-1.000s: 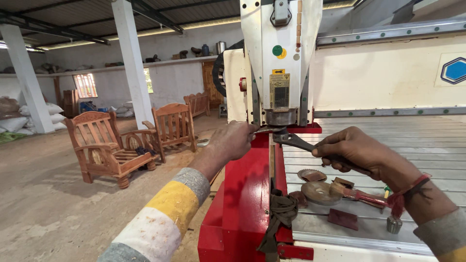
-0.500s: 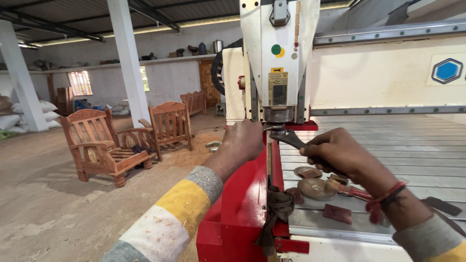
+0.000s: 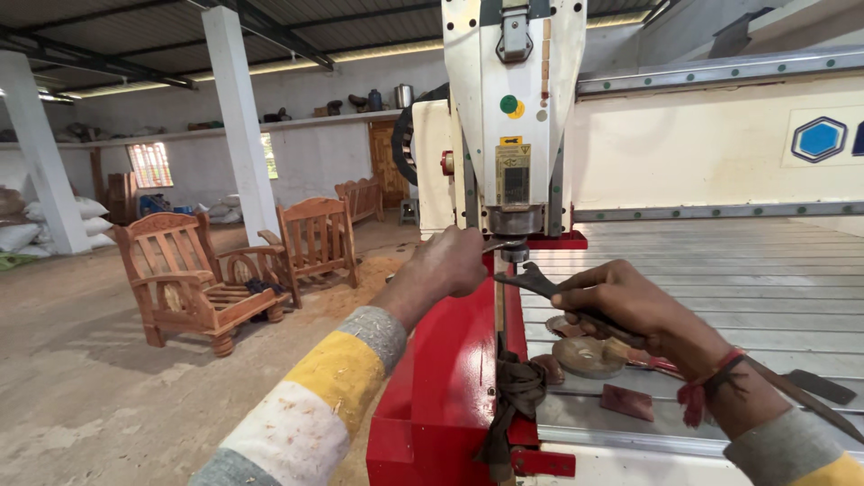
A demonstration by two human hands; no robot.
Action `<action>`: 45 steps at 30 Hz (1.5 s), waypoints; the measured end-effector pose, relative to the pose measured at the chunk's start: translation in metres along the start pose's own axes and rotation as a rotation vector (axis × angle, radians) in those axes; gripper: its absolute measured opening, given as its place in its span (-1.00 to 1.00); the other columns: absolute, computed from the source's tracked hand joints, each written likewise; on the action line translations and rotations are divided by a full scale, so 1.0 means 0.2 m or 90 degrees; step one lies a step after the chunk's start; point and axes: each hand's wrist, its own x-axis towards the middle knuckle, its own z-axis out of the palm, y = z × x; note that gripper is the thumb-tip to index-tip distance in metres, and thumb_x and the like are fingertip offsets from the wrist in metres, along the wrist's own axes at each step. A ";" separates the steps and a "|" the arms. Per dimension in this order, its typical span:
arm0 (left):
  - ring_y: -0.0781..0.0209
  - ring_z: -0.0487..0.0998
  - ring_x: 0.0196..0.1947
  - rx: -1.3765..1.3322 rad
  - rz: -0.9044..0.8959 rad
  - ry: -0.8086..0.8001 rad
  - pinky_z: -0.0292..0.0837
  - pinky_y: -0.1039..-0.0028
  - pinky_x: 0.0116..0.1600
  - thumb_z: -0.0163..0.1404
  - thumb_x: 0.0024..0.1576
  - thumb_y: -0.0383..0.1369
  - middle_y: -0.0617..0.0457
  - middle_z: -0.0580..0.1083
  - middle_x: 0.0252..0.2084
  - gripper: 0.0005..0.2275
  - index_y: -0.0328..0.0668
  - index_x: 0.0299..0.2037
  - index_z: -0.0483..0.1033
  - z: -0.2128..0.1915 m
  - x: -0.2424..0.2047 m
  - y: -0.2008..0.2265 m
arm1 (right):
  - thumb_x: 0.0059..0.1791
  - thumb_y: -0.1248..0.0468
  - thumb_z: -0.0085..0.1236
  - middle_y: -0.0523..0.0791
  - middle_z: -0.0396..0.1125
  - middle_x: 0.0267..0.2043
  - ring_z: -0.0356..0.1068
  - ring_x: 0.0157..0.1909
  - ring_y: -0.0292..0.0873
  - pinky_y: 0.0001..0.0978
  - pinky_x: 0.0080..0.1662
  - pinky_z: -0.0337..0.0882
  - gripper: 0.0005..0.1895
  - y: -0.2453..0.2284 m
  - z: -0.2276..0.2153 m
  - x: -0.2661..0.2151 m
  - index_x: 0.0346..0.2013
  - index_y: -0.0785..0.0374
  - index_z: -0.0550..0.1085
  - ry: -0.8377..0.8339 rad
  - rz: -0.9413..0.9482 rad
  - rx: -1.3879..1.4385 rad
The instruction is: The person assembles a collet and tool holder, then uses wrenches to tighten the assembly onto the spindle of a CNC machine.
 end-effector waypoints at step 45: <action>-0.12 0.60 0.01 -0.135 0.112 0.179 0.47 0.11 0.12 -0.10 0.21 -0.50 -0.16 0.57 0.04 -0.66 -0.11 0.19 0.52 0.33 0.41 -0.38 | -0.09 0.41 0.23 -0.06 0.43 -0.59 0.22 -0.74 -0.37 -0.54 -0.66 0.20 -0.67 0.07 -0.16 0.04 -0.08 0.56 0.61 -0.112 -0.039 0.160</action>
